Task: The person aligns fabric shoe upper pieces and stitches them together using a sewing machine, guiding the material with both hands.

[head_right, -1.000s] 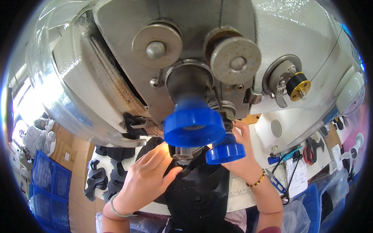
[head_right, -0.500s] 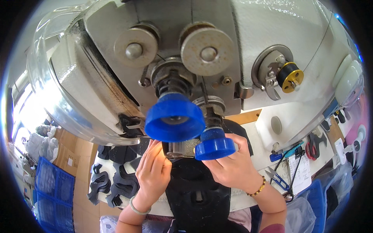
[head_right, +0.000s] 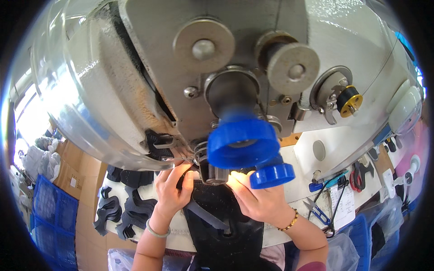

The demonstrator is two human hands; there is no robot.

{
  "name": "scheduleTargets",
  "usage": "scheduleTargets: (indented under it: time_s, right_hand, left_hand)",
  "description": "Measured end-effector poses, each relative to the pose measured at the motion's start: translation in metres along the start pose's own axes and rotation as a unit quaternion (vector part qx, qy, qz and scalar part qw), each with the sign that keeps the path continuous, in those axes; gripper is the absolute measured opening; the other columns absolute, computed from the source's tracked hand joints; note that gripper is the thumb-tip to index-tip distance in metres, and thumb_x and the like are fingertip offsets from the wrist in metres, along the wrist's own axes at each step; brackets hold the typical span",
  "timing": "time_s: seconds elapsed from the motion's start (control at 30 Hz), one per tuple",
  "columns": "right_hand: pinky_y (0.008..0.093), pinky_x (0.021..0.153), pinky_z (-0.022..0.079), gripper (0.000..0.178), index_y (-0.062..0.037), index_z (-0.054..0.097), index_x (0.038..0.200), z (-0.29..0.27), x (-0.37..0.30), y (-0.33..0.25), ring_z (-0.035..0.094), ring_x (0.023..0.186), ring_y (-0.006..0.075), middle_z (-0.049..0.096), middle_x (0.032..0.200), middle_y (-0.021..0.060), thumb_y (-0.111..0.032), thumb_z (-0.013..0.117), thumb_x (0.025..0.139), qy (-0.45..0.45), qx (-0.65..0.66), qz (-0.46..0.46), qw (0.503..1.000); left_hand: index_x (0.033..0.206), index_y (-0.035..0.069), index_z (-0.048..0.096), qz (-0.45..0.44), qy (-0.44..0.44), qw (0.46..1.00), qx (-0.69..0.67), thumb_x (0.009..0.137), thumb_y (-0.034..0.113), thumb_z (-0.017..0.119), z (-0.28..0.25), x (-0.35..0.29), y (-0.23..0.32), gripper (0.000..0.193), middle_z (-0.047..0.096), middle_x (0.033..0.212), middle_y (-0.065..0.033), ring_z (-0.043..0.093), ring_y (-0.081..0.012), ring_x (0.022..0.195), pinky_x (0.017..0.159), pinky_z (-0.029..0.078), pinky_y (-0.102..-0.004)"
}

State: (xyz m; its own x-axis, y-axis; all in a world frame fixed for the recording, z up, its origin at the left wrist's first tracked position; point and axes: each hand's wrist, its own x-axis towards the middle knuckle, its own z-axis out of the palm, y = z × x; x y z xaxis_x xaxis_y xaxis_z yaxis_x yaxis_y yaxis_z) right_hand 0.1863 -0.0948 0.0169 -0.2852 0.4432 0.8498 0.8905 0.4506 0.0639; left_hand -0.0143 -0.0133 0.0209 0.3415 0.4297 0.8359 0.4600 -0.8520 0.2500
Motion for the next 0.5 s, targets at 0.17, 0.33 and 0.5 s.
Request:
scheduleTargets:
  time_s: [0.17,0.33,0.5]
  right_hand:
    - [0.0406,0.082,0.033,0.034,-0.0117,0.065,0.098,0.0,0.001,0.002,0.056,0.088,0.0194,0.062,0.095,-0.0011,-0.006,0.069,0.065,0.001,0.004,-0.006,1.0]
    - [0.0396,0.08,0.033,0.034,-0.0115,0.065,0.1,-0.003,0.001,0.0,0.056,0.083,0.0199,0.061,0.094,-0.0012,-0.008,0.068,0.067,0.003,0.009,0.0,1.0]
    - [0.0367,0.074,0.033,0.033,-0.0099,0.065,0.101,-0.013,0.011,-0.007,0.051,0.077,0.02,0.06,0.096,0.001,-0.015,0.07,0.068,-0.021,0.006,0.01,1.0]
  left_hand:
    - [0.096,0.002,0.063,0.001,-0.013,1.0,0.009,0.075,0.007,0.064,0.001,0.0,-0.001,0.022,0.062,0.091,-0.0089,0.058,-0.0263,0.079,0.071,0.047,-0.0341]
    - [0.094,0.0,0.062,0.012,-0.007,1.0,-0.015,0.075,0.003,0.062,0.003,0.003,0.003,0.019,0.062,0.091,-0.0133,0.059,-0.0296,0.081,0.073,0.048,-0.0358]
    - [0.091,-0.003,0.061,0.005,-0.011,0.999,-0.029,0.075,0.0,0.059,0.001,0.003,0.004,0.016,0.062,0.09,-0.0169,0.06,-0.0323,0.082,0.075,0.048,-0.0365]
